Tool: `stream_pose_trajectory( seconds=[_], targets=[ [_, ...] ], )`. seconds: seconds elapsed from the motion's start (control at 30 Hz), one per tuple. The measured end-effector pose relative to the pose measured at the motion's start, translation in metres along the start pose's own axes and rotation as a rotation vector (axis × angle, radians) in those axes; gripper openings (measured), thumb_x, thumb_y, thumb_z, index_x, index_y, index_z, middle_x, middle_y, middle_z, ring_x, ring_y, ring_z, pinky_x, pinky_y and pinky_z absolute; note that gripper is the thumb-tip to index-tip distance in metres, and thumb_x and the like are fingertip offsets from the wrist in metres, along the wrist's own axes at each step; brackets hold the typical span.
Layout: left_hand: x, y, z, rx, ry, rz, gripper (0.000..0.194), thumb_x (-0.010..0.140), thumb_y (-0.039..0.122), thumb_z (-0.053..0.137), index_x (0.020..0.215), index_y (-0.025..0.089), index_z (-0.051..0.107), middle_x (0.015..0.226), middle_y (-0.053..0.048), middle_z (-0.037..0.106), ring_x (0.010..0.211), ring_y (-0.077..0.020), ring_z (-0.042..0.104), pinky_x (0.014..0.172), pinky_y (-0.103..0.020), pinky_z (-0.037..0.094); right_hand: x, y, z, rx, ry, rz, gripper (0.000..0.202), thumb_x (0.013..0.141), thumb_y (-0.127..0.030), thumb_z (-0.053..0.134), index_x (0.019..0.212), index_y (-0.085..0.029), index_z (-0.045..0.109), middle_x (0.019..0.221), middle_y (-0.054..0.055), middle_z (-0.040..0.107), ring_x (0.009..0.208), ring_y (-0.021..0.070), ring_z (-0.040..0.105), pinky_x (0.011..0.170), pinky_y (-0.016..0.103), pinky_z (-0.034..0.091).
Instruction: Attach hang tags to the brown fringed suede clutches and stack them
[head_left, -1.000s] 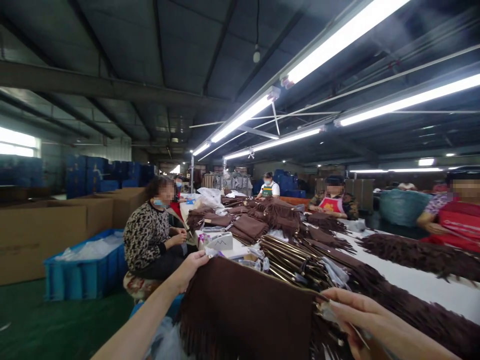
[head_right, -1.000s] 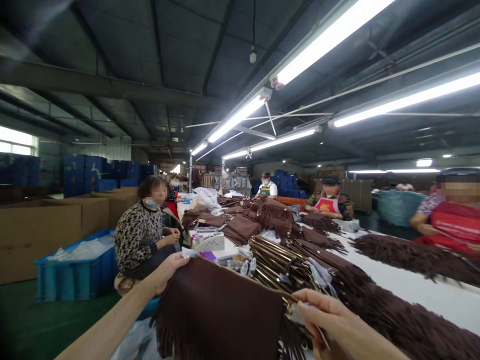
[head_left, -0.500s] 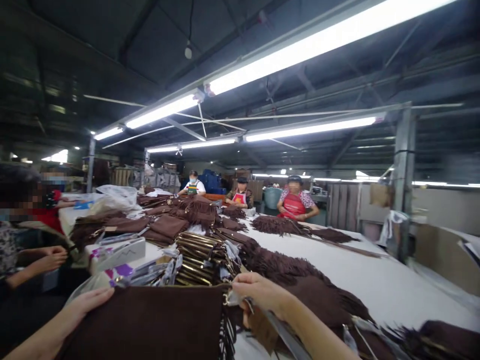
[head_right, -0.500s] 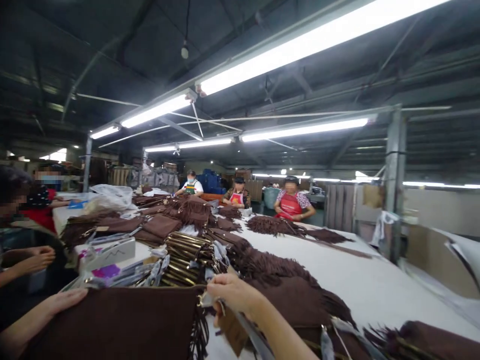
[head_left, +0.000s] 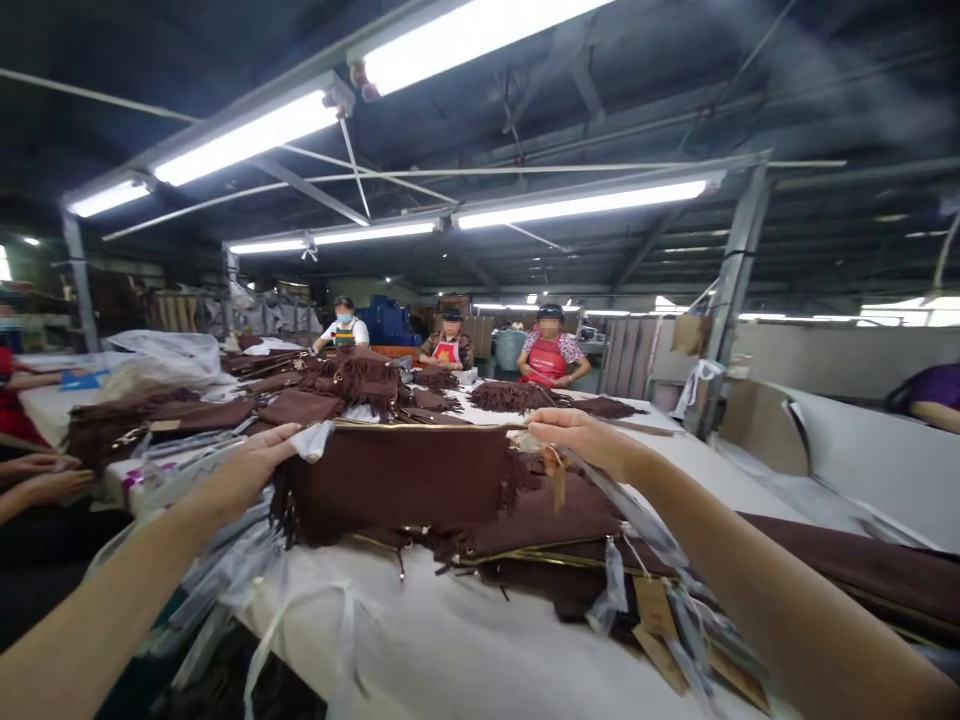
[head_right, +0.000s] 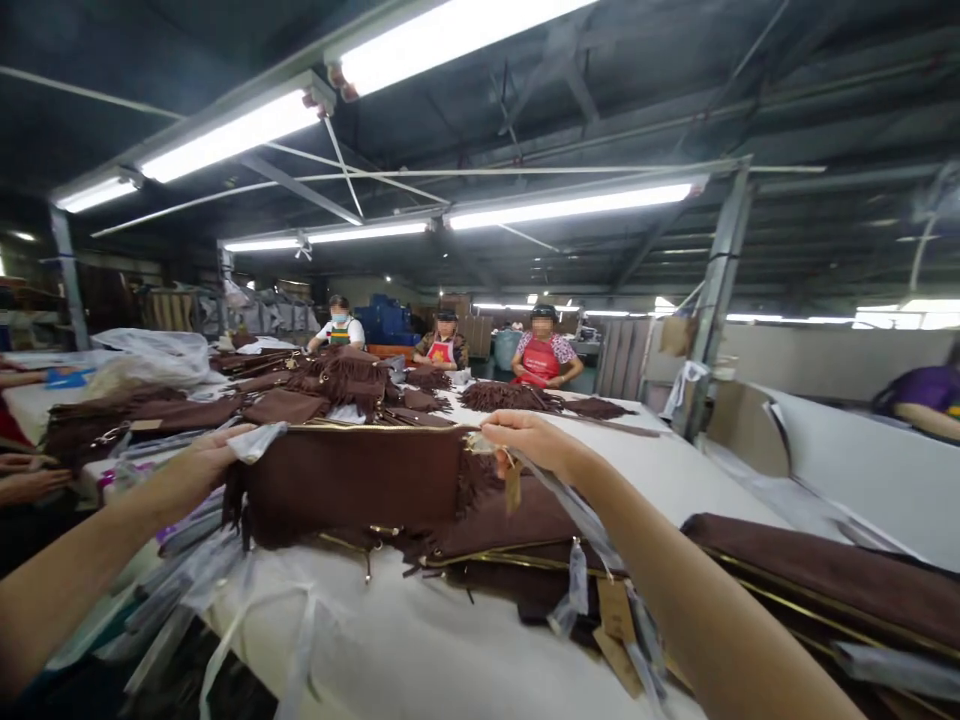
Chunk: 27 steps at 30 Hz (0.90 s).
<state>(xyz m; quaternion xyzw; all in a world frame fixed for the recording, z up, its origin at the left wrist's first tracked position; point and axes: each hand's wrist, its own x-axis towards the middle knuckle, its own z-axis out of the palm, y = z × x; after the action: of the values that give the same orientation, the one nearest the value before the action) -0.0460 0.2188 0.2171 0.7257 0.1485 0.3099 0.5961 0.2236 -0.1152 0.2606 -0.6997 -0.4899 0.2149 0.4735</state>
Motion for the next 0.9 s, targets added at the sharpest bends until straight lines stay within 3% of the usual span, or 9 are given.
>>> stream_pose_trajectory(
  seconds=[0.17,0.33,0.57,0.7,0.9],
  targets=[
    [0.007,-0.013,0.014,-0.015,-0.034,-0.063,0.044,0.056,0.043,0.084,0.087,0.015,0.071,0.087,-0.005,0.076,0.085,-0.0255,0.066,0.076,-0.028,0.049,-0.011,0.015,-0.004,-0.083,0.022,0.065,0.050,0.077,-0.067,0.061,0.082,-0.018,0.055,0.063,-0.005,0.057,0.051,0.0104,0.053,0.054,0.025,0.040],
    [0.004,-0.024,0.011,-0.041,-0.049,-0.096,0.039,0.059,0.042,0.080,0.089,0.018,0.072,0.088,-0.004,0.076,0.085,-0.0238,0.067,0.077,-0.028,0.047,-0.009,0.023,0.003,-0.095,-0.088,0.035,0.051,0.069,-0.064,0.071,0.085,-0.018,0.058,0.065,-0.005,0.055,0.047,0.0070,0.043,0.047,0.022,0.034],
    [-0.006,-0.015,0.015,-0.038,-0.073,-0.071,0.031,0.062,0.042,0.078,0.078,0.016,0.071,0.079,-0.004,0.074,0.076,-0.0213,0.063,0.073,-0.026,0.044,0.003,0.041,0.012,-0.258,-0.184,0.025,0.042,0.083,-0.059,0.055,0.085,-0.018,0.063,0.056,-0.002,0.057,0.050,0.0141,0.052,0.049,0.025,0.037],
    [-0.009,-0.009,0.011,0.001,-0.038,-0.102,0.035,0.058,0.043,0.081,0.077,0.016,0.070,0.075,-0.004,0.073,0.072,-0.0211,0.063,0.066,-0.026,0.044,0.006,0.029,0.016,-0.466,-0.082,-0.141,0.037,0.085,-0.049,0.051,0.064,-0.019,0.059,0.062,0.000,0.060,0.061,0.0167,0.054,0.057,0.027,0.039],
    [-0.002,-0.006,-0.013,0.011,0.058,-0.107,0.038,0.054,0.046,0.084,0.065,0.018,0.061,0.060,0.001,0.067,0.058,-0.0182,0.059,0.057,-0.025,0.043,0.029,-0.003,0.016,-0.527,0.021,-0.196,0.032,0.086,-0.042,0.043,0.074,-0.018,0.061,0.071,0.000,0.060,0.070,0.0169,0.058,0.065,0.027,0.040]
  ],
)
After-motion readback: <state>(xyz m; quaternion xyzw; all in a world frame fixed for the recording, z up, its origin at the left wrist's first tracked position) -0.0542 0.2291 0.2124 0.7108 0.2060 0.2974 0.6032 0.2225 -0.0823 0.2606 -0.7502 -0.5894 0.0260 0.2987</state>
